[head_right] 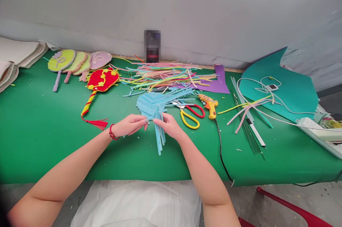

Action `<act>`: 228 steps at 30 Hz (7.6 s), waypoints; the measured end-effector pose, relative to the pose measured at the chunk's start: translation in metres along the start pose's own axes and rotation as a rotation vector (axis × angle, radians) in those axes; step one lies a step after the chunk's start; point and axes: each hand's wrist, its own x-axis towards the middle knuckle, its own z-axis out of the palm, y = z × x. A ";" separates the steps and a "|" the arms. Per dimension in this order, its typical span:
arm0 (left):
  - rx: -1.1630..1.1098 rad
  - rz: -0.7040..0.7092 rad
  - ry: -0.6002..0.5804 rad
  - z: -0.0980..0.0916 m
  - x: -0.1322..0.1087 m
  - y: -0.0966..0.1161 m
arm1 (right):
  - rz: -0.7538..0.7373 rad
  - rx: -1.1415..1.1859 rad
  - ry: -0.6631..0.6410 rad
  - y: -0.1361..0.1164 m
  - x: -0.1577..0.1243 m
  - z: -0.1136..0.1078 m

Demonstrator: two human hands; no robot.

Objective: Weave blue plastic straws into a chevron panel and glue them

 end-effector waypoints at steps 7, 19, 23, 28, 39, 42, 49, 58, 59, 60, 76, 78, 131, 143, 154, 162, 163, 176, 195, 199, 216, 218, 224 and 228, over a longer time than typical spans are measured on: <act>0.019 -0.004 0.004 -0.010 -0.005 0.003 | -0.036 0.180 -0.008 -0.007 -0.004 -0.005; -0.025 0.022 -0.042 -0.024 -0.009 -0.001 | -0.103 0.351 -0.055 -0.014 -0.004 -0.019; -0.021 0.032 0.010 -0.031 -0.008 -0.001 | -0.259 0.474 0.204 -0.021 -0.010 -0.042; 0.023 0.023 0.108 -0.022 0.001 -0.012 | -0.341 0.516 0.305 -0.025 -0.009 -0.052; 0.184 0.263 0.164 0.001 0.008 -0.015 | 0.055 0.263 -0.207 -0.009 -0.006 -0.016; 0.126 0.244 0.178 0.002 0.007 -0.013 | 0.174 0.237 -0.414 -0.009 -0.007 -0.010; -0.011 0.233 0.283 0.013 0.014 -0.016 | 0.198 0.279 -0.412 -0.004 -0.003 -0.003; -0.476 0.091 0.560 -0.028 0.012 -0.020 | 0.140 0.288 -0.345 -0.002 -0.002 -0.003; -0.580 0.100 0.680 -0.038 0.011 -0.021 | 0.124 0.298 -0.324 -0.002 -0.002 -0.005; -0.667 0.106 0.798 -0.048 0.010 -0.023 | 0.104 0.306 -0.304 -0.002 -0.002 -0.006; 0.070 0.067 0.515 -0.021 0.004 -0.010 | -0.119 -0.787 -0.153 -0.002 -0.007 -0.010; 0.182 0.078 0.505 -0.018 0.003 -0.010 | -0.125 -0.865 -0.207 -0.002 -0.008 -0.010; 0.651 0.070 0.475 -0.071 -0.009 -0.025 | -0.192 -0.119 -0.131 -0.011 -0.010 -0.055; 0.790 0.082 0.768 -0.059 0.004 -0.035 | -0.085 -0.025 -0.056 -0.009 -0.008 -0.041; -0.065 0.153 0.279 0.012 0.000 -0.005 | 0.011 -0.102 -0.230 -0.001 0.001 -0.016; -0.324 0.031 0.630 -0.017 0.013 -0.018 | 0.049 -0.169 -0.050 0.002 0.004 -0.024; -0.336 0.024 0.636 -0.018 0.013 -0.019 | 0.043 -0.166 -0.041 0.002 0.004 -0.024; -0.701 -0.031 0.592 -0.021 0.015 -0.025 | -0.036 -0.074 0.168 0.006 0.009 -0.030; -0.572 -0.016 0.460 -0.011 0.015 -0.018 | -0.069 -0.026 0.212 0.005 0.010 -0.020; -0.502 -0.061 0.455 -0.005 0.016 -0.018 | -0.034 -0.074 0.114 0.008 0.011 -0.008; -0.318 -0.010 0.523 0.012 0.016 -0.021 | -0.034 -0.237 0.029 0.009 0.008 -0.006; -0.294 -0.004 0.524 0.012 0.016 -0.021 | -0.027 -0.282 0.035 0.006 0.007 -0.007; -0.384 -0.026 0.462 0.006 0.014 -0.016 | -0.043 -0.457 0.070 -0.003 0.002 -0.010; -0.483 -0.064 0.456 0.001 0.014 -0.013 | -0.063 -0.403 0.034 -0.003 0.001 -0.011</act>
